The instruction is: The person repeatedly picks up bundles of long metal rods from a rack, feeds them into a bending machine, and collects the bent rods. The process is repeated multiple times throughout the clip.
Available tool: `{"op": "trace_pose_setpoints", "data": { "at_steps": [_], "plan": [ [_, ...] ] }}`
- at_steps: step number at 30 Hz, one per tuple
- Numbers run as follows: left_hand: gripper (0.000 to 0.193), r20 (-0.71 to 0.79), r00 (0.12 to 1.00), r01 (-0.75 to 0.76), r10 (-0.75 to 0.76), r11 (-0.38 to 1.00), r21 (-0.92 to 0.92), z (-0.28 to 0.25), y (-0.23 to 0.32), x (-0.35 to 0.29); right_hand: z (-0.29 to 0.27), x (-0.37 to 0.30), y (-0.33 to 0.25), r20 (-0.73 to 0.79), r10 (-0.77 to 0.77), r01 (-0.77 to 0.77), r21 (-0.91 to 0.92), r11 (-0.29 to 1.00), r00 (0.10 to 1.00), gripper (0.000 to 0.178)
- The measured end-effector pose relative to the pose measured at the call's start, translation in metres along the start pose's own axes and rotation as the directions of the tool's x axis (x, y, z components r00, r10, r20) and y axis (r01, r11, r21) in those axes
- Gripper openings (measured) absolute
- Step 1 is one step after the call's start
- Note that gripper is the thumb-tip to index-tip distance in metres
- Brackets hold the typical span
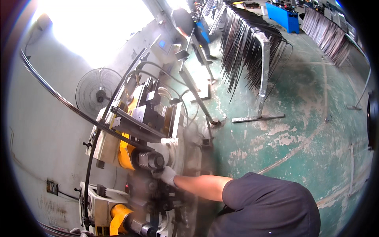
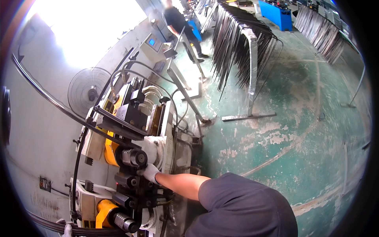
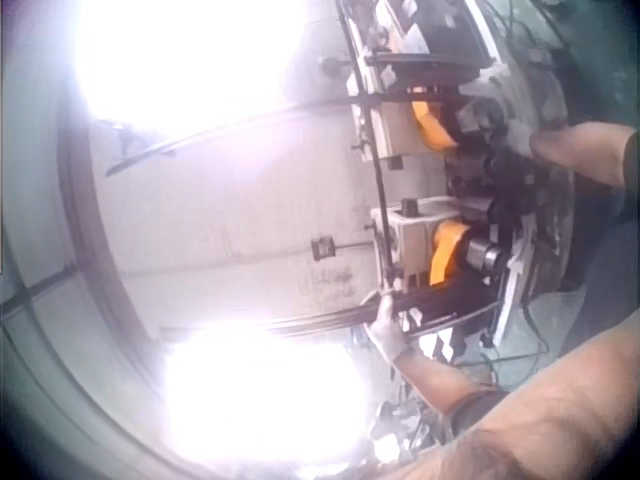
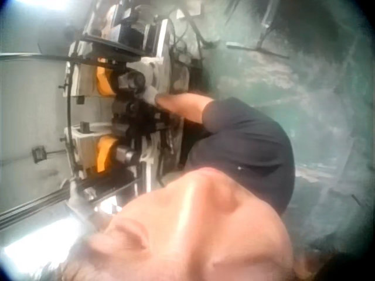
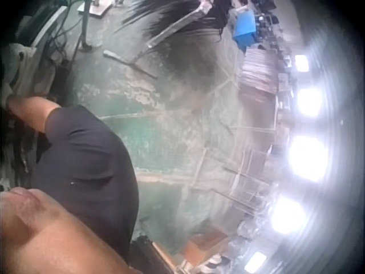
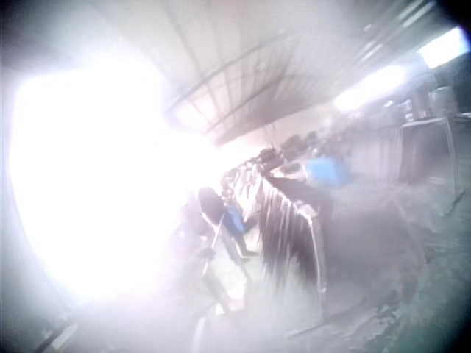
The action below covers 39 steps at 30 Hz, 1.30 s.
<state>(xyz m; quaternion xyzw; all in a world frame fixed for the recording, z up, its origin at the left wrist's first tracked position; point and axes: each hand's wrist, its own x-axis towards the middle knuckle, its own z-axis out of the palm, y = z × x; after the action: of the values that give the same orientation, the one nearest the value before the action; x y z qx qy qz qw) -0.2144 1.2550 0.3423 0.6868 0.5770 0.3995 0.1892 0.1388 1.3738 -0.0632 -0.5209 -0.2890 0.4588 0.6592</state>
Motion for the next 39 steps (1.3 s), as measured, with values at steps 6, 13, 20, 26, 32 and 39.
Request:
{"op": "trace_pose_setpoints", "data": {
  "at_steps": [6, 13, 20, 26, 32, 39],
  "plan": [
    [0.033, -0.041, 0.994, 0.096, -0.1, 0.991, -0.098, 0.005, -0.003, 0.006, -0.001, 0.0, -0.001, -0.001, -0.015, 0.015, 0.077, 0.997, 1.0, 0.037],
    [0.033, 0.047, 0.989, 0.145, -0.14, 0.981, -0.13, -0.009, -0.016, 0.007, -0.002, -0.016, -0.018, 0.04, 0.03, -0.034, 0.097, 0.995, 0.999, 0.038],
    [0.03, -0.044, 0.984, 0.17, -0.174, 0.982, -0.082, 0.009, 0.011, -0.001, -0.002, -0.016, -0.036, 0.076, 0.192, -0.206, 0.264, 0.942, 0.978, 0.038],
    [0.028, -0.29, 0.951, 0.047, -0.11, 0.975, -0.216, 0.01, 0.03, -0.082, -0.035, -0.082, -0.09, -0.026, 0.204, -0.181, 0.365, 0.913, 0.979, 0.027],
    [0.032, -0.482, 0.838, 0.002, -0.256, 0.885, -0.466, 0.061, 0.054, -0.201, -0.161, -0.119, -0.062, -0.119, 0.005, 0.025, 0.247, 0.969, 0.993, 0.008],
    [0.034, -0.025, 0.818, 0.21, -0.575, 0.34, -0.916, 0.142, -0.116, -0.352, -0.408, -0.158, -0.111, -0.422, -0.103, 0.12, 0.014, 0.993, 0.901, 0.014]
  ]
}}
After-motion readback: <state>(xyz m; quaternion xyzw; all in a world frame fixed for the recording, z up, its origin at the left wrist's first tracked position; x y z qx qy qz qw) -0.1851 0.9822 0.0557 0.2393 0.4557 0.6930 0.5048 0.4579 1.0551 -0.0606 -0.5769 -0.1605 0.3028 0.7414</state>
